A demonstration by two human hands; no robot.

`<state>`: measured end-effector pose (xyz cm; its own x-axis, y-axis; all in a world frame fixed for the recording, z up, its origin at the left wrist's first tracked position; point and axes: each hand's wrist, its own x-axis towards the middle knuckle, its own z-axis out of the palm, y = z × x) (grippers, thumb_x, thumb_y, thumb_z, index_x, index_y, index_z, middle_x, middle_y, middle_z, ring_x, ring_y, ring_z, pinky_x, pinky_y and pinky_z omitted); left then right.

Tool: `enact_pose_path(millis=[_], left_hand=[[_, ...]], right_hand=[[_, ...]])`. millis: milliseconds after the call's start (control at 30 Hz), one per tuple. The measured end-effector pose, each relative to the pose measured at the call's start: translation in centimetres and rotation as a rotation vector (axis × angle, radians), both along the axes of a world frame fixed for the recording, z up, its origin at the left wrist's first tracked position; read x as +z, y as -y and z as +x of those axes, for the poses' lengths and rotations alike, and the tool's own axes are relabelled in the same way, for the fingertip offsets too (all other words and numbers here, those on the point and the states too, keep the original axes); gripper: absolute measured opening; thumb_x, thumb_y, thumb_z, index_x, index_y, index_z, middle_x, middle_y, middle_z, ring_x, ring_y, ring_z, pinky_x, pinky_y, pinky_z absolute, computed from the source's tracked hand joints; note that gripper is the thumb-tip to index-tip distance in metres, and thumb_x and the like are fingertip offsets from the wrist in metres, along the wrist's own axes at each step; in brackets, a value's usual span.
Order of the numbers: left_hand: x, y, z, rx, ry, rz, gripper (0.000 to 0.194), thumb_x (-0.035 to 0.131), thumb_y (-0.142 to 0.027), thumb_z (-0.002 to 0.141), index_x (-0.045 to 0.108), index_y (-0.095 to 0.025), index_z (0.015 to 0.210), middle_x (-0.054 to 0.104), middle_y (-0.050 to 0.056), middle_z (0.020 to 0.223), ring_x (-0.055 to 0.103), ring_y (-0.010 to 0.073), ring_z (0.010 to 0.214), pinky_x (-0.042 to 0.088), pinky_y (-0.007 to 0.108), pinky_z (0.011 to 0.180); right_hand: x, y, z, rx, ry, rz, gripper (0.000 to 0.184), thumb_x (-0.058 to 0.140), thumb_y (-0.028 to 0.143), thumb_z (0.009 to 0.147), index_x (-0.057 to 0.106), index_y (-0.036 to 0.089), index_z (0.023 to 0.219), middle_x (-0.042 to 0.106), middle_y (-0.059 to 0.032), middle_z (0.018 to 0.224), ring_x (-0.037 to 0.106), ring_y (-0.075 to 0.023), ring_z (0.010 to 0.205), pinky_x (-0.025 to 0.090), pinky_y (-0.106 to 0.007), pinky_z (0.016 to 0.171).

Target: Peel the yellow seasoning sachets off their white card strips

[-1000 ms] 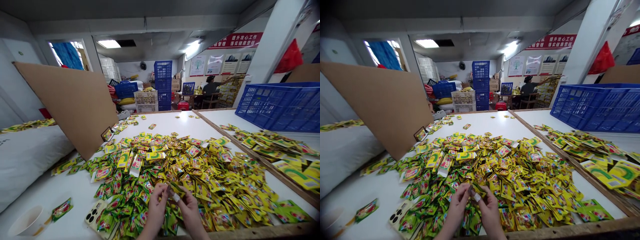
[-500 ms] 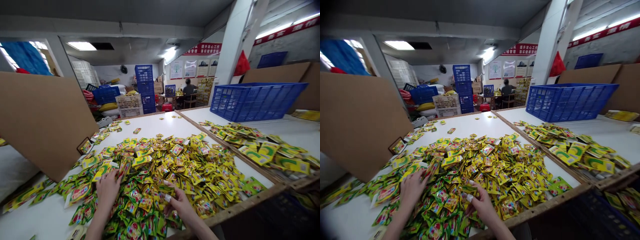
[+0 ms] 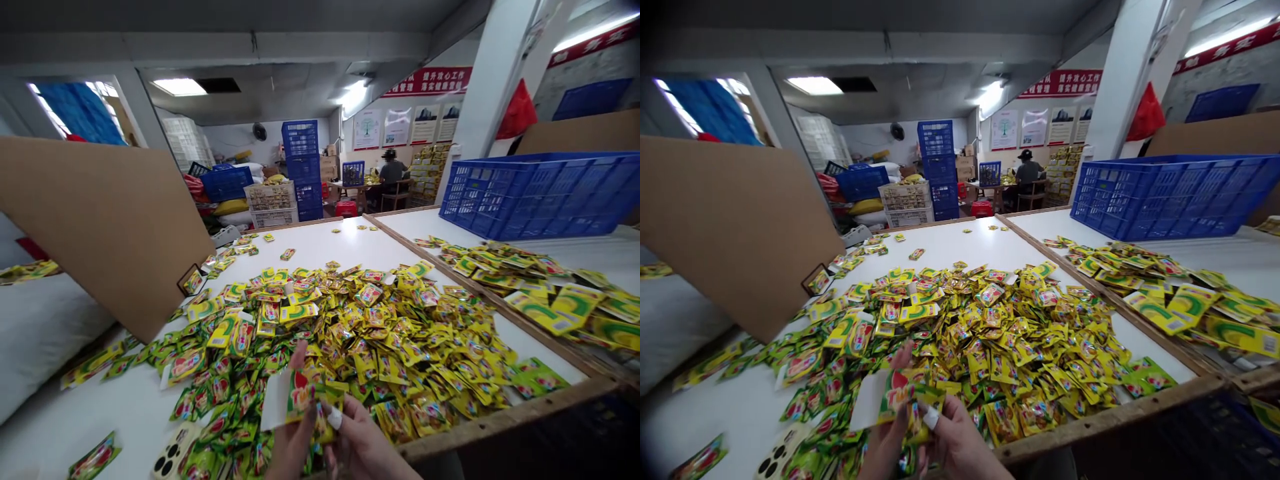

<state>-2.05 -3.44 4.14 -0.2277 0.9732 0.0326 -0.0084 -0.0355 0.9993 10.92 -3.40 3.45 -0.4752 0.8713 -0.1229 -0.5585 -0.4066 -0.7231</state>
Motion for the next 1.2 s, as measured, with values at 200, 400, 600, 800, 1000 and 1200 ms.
enact_pose_path(millis=[200,400,600,800,1000,1200], left_hand=[[1.5,0.4,1.6,-0.02,0.346,-0.115,0.054,0.076,-0.051,0.048,0.061,-0.018,0.089,0.068,0.007,0.083,0.062,0.0264,0.083,0.048,0.034,0.075],[3.4,1.8,3.3,-0.49,0.299,-0.191,0.041,0.079,-0.042,0.05,0.056,-0.016,0.071,0.054,-0.003,0.057,0.049,0.01,0.051,0.042,0.022,0.051],[2.4,2.3,3.3,-0.654,0.14,-0.225,0.046,0.077,-0.042,0.054,0.055,-0.015,0.084,0.055,-0.004,0.06,0.049,0.0092,0.05,0.044,0.023,0.052],[1.1,2.5,3.7,-0.679,0.012,-0.169,0.054,0.075,-0.048,0.052,0.061,-0.021,0.097,0.068,0.008,0.095,0.059,0.0318,0.095,0.047,0.045,0.084],[1.7,2.0,4.8,-0.681,-0.044,-0.159,0.036,0.065,-0.052,0.062,0.066,-0.023,0.084,0.069,0.006,0.092,0.062,0.0311,0.091,0.049,0.046,0.081],[1.2,1.5,7.7,-0.763,-0.052,-0.107,0.044,0.061,-0.048,0.072,0.06,-0.021,0.107,0.067,0.007,0.099,0.06,0.027,0.1,0.047,0.041,0.089]], right_hand=[[4.0,-0.8,4.9,-0.337,0.293,0.342,0.03,0.068,0.032,0.072,0.05,0.021,0.094,0.056,0.0043,0.066,0.049,-0.0056,0.037,0.043,-0.017,0.033],[9.3,-1.7,5.9,-0.398,0.544,1.112,0.023,0.054,0.005,0.074,0.058,0.021,0.091,0.059,-0.0036,0.087,0.057,-0.015,0.081,0.047,-0.027,0.071],[10.8,-0.8,6.4,0.102,1.057,1.143,0.03,0.044,-0.003,0.068,0.06,0.018,0.083,0.057,-0.0019,0.081,0.055,-0.0132,0.075,0.041,-0.023,0.067],[10.8,0.6,8.5,0.299,1.09,1.089,0.046,0.044,0.0,0.065,0.056,0.021,0.104,0.059,-0.0046,0.098,0.055,-0.0164,0.088,0.042,-0.024,0.075],[7.7,1.7,9.7,0.04,0.944,0.996,0.025,0.045,0.006,0.075,0.067,0.017,0.077,0.062,-0.0044,0.079,0.058,-0.0143,0.073,0.044,-0.022,0.065],[7.3,3.3,10.2,0.155,0.853,0.882,0.023,0.047,0.016,0.081,0.068,0.018,0.09,0.066,-0.0074,0.089,0.061,-0.0174,0.084,0.046,-0.026,0.075]])
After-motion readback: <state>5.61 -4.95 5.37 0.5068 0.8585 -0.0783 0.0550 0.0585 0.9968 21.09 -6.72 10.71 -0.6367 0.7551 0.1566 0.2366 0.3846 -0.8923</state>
